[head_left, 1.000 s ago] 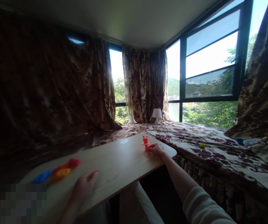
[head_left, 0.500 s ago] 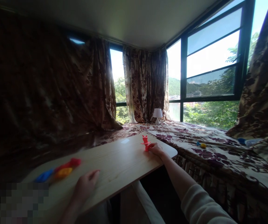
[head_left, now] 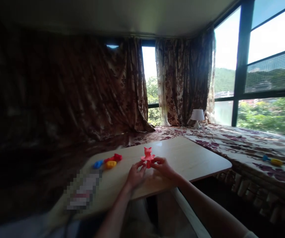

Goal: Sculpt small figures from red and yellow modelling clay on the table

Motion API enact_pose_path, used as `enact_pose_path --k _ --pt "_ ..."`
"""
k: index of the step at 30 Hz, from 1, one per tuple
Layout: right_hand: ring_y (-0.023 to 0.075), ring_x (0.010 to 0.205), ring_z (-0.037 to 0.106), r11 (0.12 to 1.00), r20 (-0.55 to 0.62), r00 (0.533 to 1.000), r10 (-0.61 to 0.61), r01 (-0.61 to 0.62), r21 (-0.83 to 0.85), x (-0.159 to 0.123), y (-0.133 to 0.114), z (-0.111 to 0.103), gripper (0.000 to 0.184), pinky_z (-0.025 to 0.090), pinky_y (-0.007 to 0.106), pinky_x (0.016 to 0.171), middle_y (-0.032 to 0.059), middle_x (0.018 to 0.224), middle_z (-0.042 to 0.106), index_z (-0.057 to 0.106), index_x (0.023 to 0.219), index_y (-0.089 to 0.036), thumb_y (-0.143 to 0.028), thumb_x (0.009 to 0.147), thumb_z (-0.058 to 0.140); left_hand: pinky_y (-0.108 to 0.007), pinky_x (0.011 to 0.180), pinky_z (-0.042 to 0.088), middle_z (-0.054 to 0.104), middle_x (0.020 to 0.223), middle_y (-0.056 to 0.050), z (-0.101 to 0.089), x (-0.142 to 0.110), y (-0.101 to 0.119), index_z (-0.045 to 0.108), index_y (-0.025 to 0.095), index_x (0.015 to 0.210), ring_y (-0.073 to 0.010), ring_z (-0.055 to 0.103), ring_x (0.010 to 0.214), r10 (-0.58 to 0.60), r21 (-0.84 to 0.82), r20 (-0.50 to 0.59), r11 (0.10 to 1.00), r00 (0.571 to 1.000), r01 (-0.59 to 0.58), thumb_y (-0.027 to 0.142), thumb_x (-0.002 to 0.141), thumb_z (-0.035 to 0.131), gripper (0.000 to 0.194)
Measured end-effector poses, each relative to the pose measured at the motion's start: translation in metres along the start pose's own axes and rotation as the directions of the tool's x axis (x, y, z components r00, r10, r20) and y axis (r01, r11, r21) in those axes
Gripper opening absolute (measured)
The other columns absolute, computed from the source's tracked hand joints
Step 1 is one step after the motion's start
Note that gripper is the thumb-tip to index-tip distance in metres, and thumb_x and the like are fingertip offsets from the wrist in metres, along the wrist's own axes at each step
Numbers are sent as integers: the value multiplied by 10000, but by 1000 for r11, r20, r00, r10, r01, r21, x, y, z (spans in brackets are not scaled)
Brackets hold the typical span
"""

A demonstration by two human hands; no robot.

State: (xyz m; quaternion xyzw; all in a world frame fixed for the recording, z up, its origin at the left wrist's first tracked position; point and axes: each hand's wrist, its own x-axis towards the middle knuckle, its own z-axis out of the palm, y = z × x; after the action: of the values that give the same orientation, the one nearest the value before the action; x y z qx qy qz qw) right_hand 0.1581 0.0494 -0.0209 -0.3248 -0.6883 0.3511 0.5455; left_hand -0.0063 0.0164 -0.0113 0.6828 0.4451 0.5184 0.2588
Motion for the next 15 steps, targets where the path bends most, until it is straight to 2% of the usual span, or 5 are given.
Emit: enact_pose_path --k 2,4,7,11,15 --pt "179 728 605 999 15 999 -41 42 -20 -1 1 13 173 444 288 689 27 742 692 706 743 -161 -307 669 652 -341 887 424 699 960 -81 0 -2 -1 685 166 938 -221 610 936 8 -21 17 1000 1000 -7 308 735 574 271" --pt "178 726 605 997 59 997 -55 57 -43 -3 1 17 153 446 284 681 21 741 690 705 747 -161 -278 682 631 -331 867 435 706 936 -76 0 -3 -3 689 167 918 -216 619 909 8 -39 30 999 1000 -7 305 745 570 252" --pt "186 746 610 998 91 996 4 1 -63 -7 -4 9 184 458 290 682 34 788 695 704 812 -152 -235 672 619 -330 837 451 701 923 -85 1 -2 -6 680 149 902 -213 624 892 -2 -76 25 997 1000 4 318 754 562 254" --pt "212 955 586 995 -25 995 95 -95 4 -14 -19 -6 316 448 332 817 66 1036 663 670 994 -187 -321 718 597 -326 840 448 674 973 -83 3 -2 -7 643 150 920 -204 610 921 -27 -111 -17 994 999 25 315 720 602 262" --pt "223 1027 565 986 41 992 121 -125 109 -14 -31 -7 367 448 350 840 49 1134 623 635 1076 -232 -411 764 559 -318 820 450 681 932 -80 4 -6 -4 653 157 870 -208 608 904 -78 -129 9 989 997 78 312 690 636 239"
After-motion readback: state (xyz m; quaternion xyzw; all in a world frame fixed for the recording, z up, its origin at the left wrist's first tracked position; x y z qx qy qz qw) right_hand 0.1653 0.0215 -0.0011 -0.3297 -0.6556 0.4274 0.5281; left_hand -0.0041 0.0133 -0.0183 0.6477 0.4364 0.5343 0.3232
